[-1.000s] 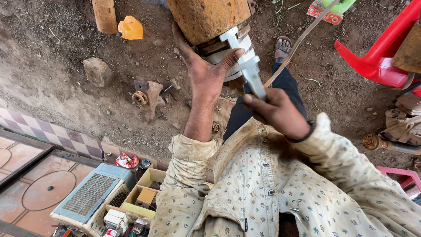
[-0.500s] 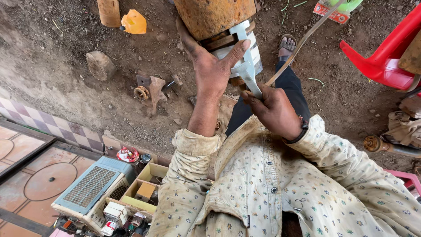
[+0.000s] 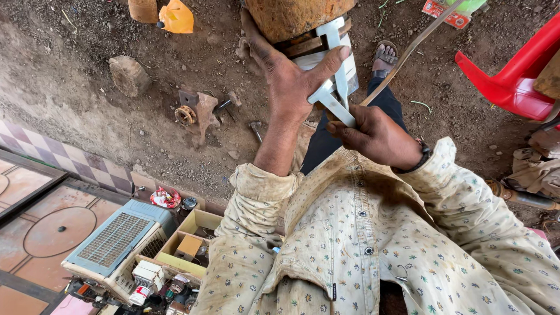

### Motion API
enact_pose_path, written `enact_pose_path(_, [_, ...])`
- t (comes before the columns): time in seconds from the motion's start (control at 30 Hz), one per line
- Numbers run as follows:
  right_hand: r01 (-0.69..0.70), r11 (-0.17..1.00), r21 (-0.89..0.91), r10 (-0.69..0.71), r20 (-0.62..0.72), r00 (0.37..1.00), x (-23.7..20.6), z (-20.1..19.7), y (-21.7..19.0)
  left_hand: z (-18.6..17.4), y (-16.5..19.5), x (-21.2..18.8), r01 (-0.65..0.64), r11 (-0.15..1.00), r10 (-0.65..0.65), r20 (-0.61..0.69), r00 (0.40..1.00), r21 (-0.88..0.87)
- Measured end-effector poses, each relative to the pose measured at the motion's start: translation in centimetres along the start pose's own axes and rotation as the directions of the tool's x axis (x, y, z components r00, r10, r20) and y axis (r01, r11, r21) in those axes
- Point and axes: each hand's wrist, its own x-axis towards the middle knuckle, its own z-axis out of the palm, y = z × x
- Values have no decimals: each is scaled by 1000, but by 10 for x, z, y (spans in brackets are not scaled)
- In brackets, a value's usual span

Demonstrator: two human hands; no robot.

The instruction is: The person works on a rusty metal pipe assembly with a white plastic fitting, using a wrench and hammer to tighten and adjust components. Another person assists by holding the pipe and handing over tools. The task involves repeated tightening and hammering of the fitting onto the pipe.

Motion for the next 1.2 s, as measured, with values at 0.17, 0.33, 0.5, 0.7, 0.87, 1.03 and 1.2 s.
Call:
enact_pose_path(0.17, [-49, 998, 27, 47, 75, 996, 8, -4, 1, -4, 0, 1, 12, 1000, -12, -23, 1000, 14])
enact_pose_path(0.33, [-59, 998, -23, 61, 106, 992, 10, -9, -7, -6, 0, 5, -35, 996, 35, 1, 999, -79])
enact_pose_path(0.5, [-28, 961, -276, 44, 52, 998, 14, -8, -22, -8, 1, 4, -8, 979, 10, 5, 1000, -203])
enact_pose_path(0.7, [201, 943, -264, -256, -193, 947, 2, 12, -24, -7, -2, 11, 1, 991, -4, -23, 1000, -135])
enact_pose_path(0.87, [268, 942, -202, -318, -290, 903, 2, 27, -16, -15, -9, -18, -24, 992, 46, -182, 982, 122])
enact_pose_path(1.03, [226, 957, -183, -268, -249, 931, 8, 17, -8, -25, 6, -118, 209, 922, -231, -28, 973, -325])
enact_pose_path(1.2, [268, 942, -200, -317, -280, 906, 11, 11, 11, -16, 17, -146, 352, 805, -301, 183, 936, -478])
